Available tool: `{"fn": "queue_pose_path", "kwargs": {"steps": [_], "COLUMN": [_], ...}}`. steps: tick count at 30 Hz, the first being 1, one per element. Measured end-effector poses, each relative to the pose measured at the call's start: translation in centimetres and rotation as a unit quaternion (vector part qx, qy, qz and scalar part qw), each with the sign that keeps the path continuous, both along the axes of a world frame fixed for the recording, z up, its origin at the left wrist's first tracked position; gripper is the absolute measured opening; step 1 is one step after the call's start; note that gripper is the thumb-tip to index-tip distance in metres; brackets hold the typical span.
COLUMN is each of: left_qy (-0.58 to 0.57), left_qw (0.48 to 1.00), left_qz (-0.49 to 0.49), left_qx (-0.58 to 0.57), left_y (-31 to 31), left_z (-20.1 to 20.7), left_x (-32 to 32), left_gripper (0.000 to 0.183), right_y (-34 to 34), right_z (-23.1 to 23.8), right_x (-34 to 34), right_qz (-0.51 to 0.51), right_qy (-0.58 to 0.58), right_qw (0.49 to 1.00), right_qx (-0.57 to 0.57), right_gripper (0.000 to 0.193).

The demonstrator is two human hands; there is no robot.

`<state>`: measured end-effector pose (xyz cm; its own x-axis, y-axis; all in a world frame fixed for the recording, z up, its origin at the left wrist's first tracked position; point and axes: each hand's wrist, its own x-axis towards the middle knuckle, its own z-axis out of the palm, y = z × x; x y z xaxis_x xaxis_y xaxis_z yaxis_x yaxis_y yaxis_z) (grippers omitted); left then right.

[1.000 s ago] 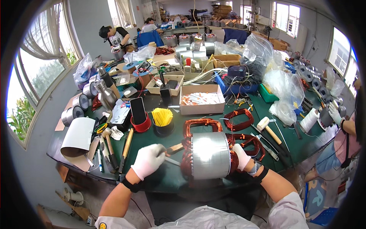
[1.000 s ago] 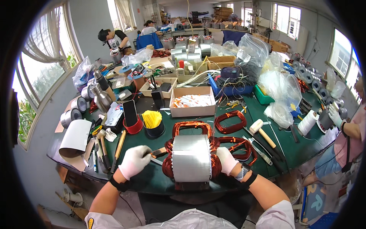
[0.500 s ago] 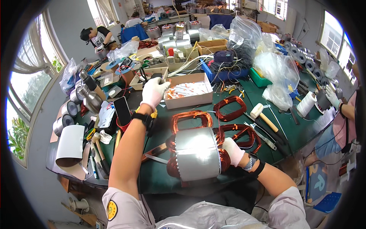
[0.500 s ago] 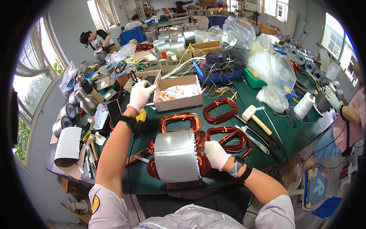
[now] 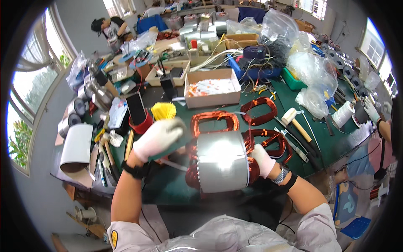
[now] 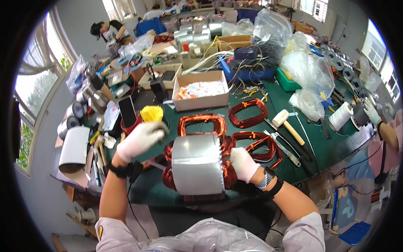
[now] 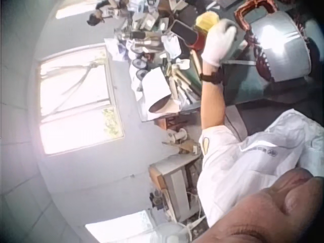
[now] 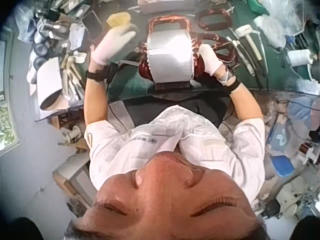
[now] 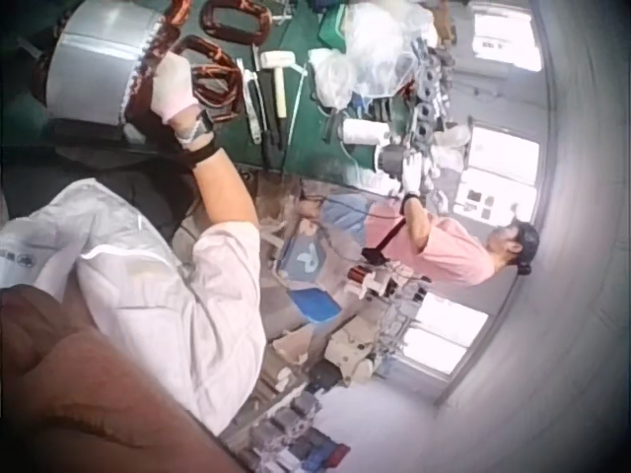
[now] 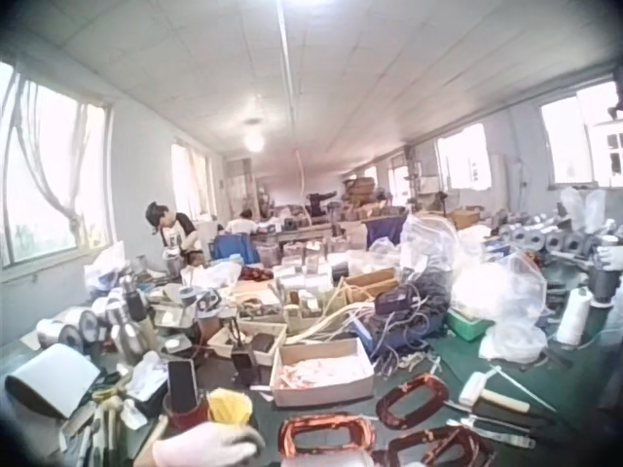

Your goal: Insert copper wire coils into a motor stator and secure them using pliers and a mallet.

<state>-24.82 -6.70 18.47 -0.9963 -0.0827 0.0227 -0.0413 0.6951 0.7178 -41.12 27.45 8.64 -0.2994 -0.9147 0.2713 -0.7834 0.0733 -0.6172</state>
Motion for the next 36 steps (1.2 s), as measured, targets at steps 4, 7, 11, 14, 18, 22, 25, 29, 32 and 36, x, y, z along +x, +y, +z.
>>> {"fn": "queue_pose_path", "kwargs": {"steps": [4,7,11,14,18,22,25,29,32,36], "left_qy": [0.046,0.123,0.290,0.301,0.287,0.319,0.309,0.272,0.256,0.275], "left_qw": [0.999,0.983,0.946,0.943,0.949,0.944,0.950,0.961,0.964,0.951], "left_qz": [-0.015,0.111,0.116,0.125,0.110,0.081,0.047,0.051,0.075,0.139], "left_qx": [-0.007,-0.078,-0.086,-0.073,-0.069,-0.020,0.004,0.007,0.010,0.026], "left_y": [5.4,9.5,9.3,9.0,8.8,7.9,7.2,7.4,7.6,8.0], "left_z": [-3.1,-5.5,-8.4,-8.7,-9.0,-9.9,-9.4,-9.7,-9.7,-10.0], "left_x": [6.3,5.1,3.8,4.1,4.0,4.0,4.6,4.5,4.1,3.7], "left_gripper": [0.042,0.036,0.023,0.025,0.028,0.020,0.014,0.015,0.020,0.025], "right_y": [2.0,1.6,3.5,4.5,8.3,9.7,9.9,12.8,11.7,9.7], "right_z": [-3.1,-4.3,-2.8,-2.4,-0.6,0.6,1.1,2.2,2.0,0.7], "right_x": [-1.2,-0.8,-1.9,-2.4,-2.8,-3.9,-5.0,-5.9,-5.8,-3.8], "right_qz": [-0.028,-0.098,-0.101,-0.104,-0.118,-0.124,-0.128,-0.127,-0.125,-0.120], "right_qy": [-0.299,-0.502,-0.463,-0.443,-0.414,-0.395,-0.386,-0.374,-0.365,-0.355], "right_qw": [0.954,0.859,0.874,0.876,0.880,0.886,0.890,0.895,0.900,0.906], "right_qx": [-0.015,0.021,0.110,0.159,0.199,0.210,0.209,0.206,0.202,0.198], "right_gripper": [0.035,0.042,0.043,0.043,0.043,0.043,0.044,0.044,0.044,0.045]}}
